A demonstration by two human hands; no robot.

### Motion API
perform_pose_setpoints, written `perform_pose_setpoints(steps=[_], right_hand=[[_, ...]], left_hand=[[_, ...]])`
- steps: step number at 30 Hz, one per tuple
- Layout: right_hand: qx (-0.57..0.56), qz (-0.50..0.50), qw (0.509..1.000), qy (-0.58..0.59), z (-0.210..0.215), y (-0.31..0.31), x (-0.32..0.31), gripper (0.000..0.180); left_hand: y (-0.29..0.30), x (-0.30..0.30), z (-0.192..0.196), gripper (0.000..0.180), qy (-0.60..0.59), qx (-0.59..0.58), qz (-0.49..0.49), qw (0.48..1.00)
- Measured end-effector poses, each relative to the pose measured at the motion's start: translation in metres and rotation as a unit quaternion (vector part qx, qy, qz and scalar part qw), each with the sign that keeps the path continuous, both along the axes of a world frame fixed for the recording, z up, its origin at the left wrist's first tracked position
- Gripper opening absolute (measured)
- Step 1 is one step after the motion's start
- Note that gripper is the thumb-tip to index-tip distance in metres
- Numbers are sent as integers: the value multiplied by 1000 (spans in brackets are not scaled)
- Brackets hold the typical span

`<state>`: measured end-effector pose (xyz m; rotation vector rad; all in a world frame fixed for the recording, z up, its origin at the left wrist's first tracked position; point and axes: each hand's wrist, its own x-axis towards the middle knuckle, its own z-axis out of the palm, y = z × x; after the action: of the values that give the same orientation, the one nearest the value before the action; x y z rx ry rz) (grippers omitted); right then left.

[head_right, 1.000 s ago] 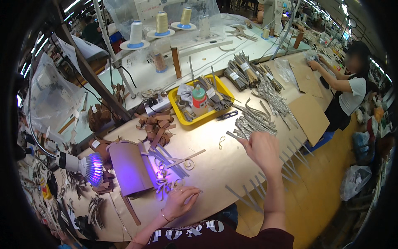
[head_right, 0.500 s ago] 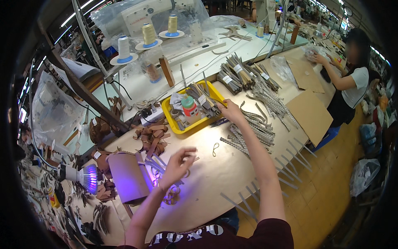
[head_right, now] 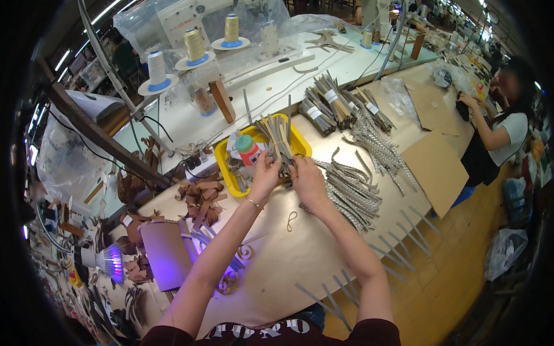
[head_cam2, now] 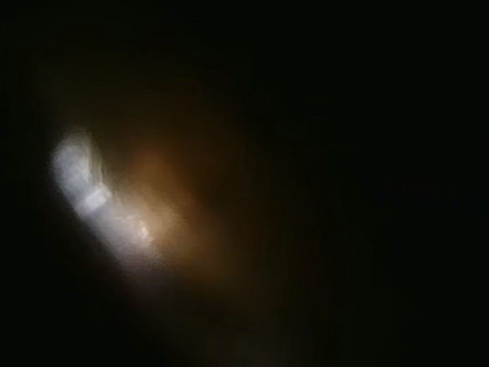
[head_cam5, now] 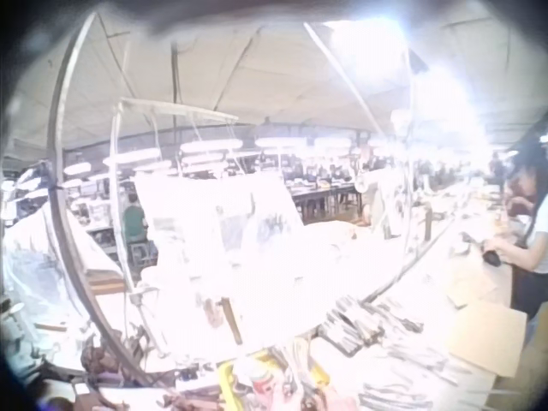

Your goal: The person repeatedly picks up thin strips and rubber bands from a workbench, wraps the bands around the strips, and places the finished items on the table. The person also moves a bundle of finished cords into a yellow tray.

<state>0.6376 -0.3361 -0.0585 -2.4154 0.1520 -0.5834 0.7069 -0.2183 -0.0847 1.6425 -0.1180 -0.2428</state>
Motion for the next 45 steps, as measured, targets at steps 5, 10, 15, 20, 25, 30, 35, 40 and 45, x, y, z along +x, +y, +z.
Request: perform_pose_setpoints(steps=[5,10,15,20,25,30,35,40,45], right_hand=[[205,22,968,144,9,-21,10,47],[110,41,988,102,18,-25,6,62],[70,107,987,98,18,-32,5,57],[227,113,959,128,5,-42,16,36],[288,17,950,121,1,-52,34,30],[37,57,997,22,16,-45,23,35],[-83,75,994,3,30,-29,11,46],[-74,92,984,137,29,-32,39,43],[-99,133,957,240,34,-44,66,28]], left_hand=[[13,-12,5,54,-215,211,-52,952],[12,-17,9,48,-270,265,-42,925],[15,-18,3,46,-307,247,-50,918],[12,-19,6,48,-286,298,-70,908],[9,-23,13,49,-266,321,-72,906],[13,-25,13,49,-284,327,-60,900],[15,-31,9,45,-349,312,-17,883],[12,-30,3,47,-449,276,4,850],[1,-25,-11,53,-418,228,-59,878]])
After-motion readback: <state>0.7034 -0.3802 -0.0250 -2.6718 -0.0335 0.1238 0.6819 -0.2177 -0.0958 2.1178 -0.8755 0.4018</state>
